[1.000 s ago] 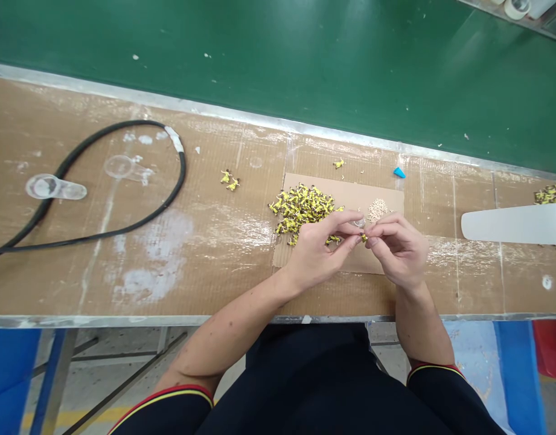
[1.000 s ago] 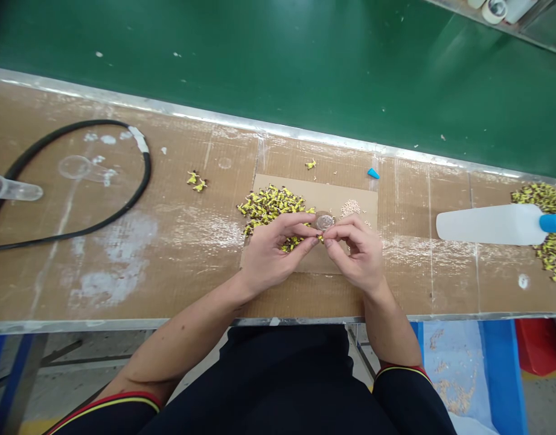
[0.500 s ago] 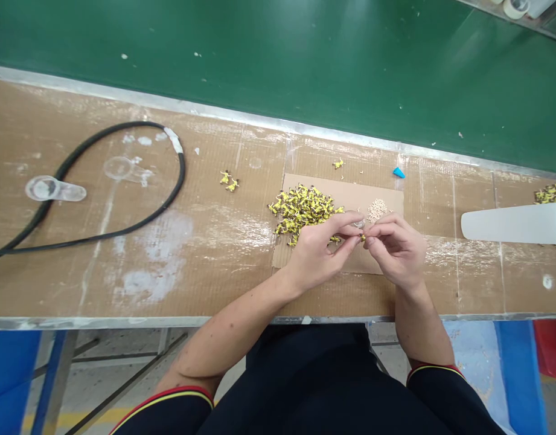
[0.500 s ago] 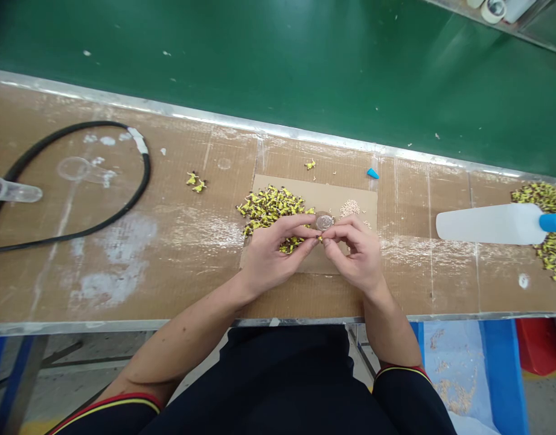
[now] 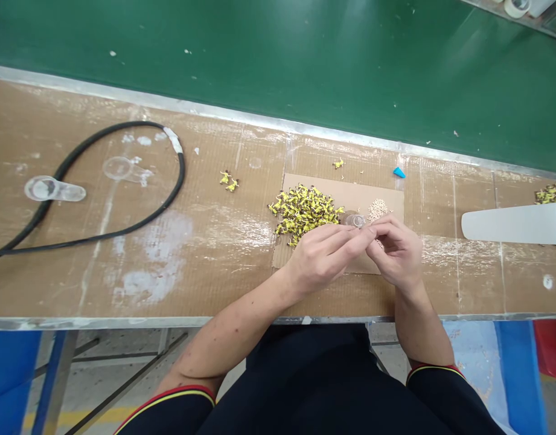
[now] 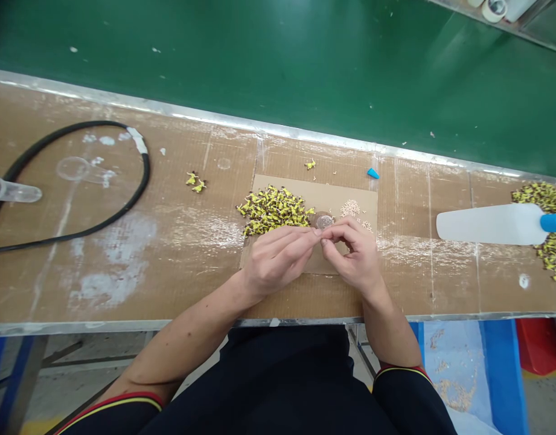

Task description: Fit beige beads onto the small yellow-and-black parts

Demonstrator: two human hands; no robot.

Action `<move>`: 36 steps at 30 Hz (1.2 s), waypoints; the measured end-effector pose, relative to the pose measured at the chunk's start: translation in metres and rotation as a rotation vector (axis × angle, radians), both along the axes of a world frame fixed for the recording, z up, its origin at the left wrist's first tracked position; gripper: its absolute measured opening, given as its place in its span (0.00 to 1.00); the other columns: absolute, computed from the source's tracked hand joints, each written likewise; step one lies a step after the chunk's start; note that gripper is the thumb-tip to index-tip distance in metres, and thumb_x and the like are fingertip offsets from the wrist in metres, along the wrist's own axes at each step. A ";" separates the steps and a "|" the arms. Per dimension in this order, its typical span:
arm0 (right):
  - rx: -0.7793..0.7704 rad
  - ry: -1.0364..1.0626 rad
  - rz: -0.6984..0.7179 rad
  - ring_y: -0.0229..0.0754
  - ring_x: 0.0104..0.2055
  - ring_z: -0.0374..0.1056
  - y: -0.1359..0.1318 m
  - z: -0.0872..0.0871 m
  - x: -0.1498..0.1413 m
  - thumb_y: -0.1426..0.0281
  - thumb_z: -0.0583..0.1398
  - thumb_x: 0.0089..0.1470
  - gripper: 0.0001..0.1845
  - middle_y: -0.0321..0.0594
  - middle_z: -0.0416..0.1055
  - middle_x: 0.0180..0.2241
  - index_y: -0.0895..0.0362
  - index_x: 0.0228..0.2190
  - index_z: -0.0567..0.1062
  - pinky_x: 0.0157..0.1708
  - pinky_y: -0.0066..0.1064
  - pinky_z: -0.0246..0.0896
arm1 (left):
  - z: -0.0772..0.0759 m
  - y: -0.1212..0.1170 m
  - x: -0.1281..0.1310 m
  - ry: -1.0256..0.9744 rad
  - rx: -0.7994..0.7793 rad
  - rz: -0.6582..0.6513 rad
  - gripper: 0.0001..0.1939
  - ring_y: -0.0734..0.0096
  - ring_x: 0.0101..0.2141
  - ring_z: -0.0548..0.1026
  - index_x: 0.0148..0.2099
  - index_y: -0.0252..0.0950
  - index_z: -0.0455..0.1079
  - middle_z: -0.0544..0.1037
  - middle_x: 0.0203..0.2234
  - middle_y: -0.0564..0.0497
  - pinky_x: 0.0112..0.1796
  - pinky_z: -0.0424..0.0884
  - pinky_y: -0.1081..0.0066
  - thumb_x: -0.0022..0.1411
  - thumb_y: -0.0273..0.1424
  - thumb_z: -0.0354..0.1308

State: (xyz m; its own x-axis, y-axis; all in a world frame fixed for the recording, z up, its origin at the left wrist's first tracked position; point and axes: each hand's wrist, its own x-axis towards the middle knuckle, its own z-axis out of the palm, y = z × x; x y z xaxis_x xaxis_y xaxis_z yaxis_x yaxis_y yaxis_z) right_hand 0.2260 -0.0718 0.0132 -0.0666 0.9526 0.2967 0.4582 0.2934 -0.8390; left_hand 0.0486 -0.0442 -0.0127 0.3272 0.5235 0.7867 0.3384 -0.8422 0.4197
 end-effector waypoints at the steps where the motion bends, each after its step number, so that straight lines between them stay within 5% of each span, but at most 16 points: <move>1: -0.002 0.001 0.000 0.38 0.31 0.72 0.000 0.000 -0.001 0.76 0.63 0.57 0.07 0.36 0.75 0.30 0.52 0.32 0.79 0.29 0.30 0.68 | 0.001 0.000 0.000 0.011 0.013 0.006 0.24 0.72 0.37 0.84 0.65 0.37 0.61 0.85 0.36 0.51 0.42 0.82 0.71 0.70 0.19 0.55; 11: 0.002 -0.013 -0.014 0.39 0.32 0.75 -0.001 -0.001 -0.004 0.79 0.64 0.53 0.09 0.36 0.78 0.30 0.52 0.29 0.78 0.32 0.31 0.71 | 0.006 -0.001 0.000 0.046 0.048 0.027 0.10 0.74 0.30 0.81 0.47 0.37 0.63 0.81 0.29 0.54 0.34 0.79 0.74 0.69 0.18 0.56; 18: -0.056 0.048 0.015 0.38 0.30 0.70 -0.003 -0.004 0.001 0.75 0.64 0.57 0.05 0.35 0.74 0.29 0.52 0.31 0.77 0.28 0.31 0.66 | 0.000 -0.006 -0.001 -0.166 -0.375 -0.068 0.22 0.73 0.32 0.83 0.56 0.39 0.58 0.81 0.32 0.55 0.37 0.80 0.73 0.64 0.19 0.59; 23: -0.167 0.226 0.107 0.38 0.31 0.71 -0.006 -0.006 0.004 0.70 0.64 0.59 0.08 0.37 0.75 0.34 0.52 0.42 0.77 0.30 0.31 0.70 | 0.008 -0.005 -0.002 -0.285 -0.490 -0.149 0.25 0.75 0.32 0.84 0.56 0.42 0.57 0.79 0.33 0.58 0.39 0.80 0.74 0.62 0.19 0.62; 28: -0.167 0.228 0.111 0.38 0.32 0.71 -0.005 -0.006 0.004 0.69 0.64 0.61 0.01 0.37 0.75 0.33 0.53 0.35 0.76 0.30 0.31 0.69 | 0.008 -0.006 -0.002 -0.311 -0.507 -0.165 0.25 0.77 0.33 0.84 0.55 0.41 0.58 0.77 0.36 0.56 0.40 0.79 0.77 0.62 0.19 0.62; 36: -0.159 0.188 0.120 0.40 0.34 0.72 -0.004 -0.005 0.007 0.70 0.65 0.60 0.04 0.36 0.76 0.30 0.52 0.32 0.76 0.35 0.34 0.70 | 0.003 -0.005 -0.003 -0.207 -0.370 -0.134 0.21 0.74 0.33 0.84 0.55 0.39 0.59 0.81 0.34 0.54 0.38 0.81 0.75 0.65 0.20 0.61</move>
State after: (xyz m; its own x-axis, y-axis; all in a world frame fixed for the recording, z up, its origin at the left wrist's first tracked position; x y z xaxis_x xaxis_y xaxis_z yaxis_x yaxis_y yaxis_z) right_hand 0.2333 -0.0762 0.0084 -0.1398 0.9769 0.1616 0.2602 0.1937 -0.9459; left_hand 0.0458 -0.0488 -0.0093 0.2665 0.7459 0.6104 0.1136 -0.6532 0.7486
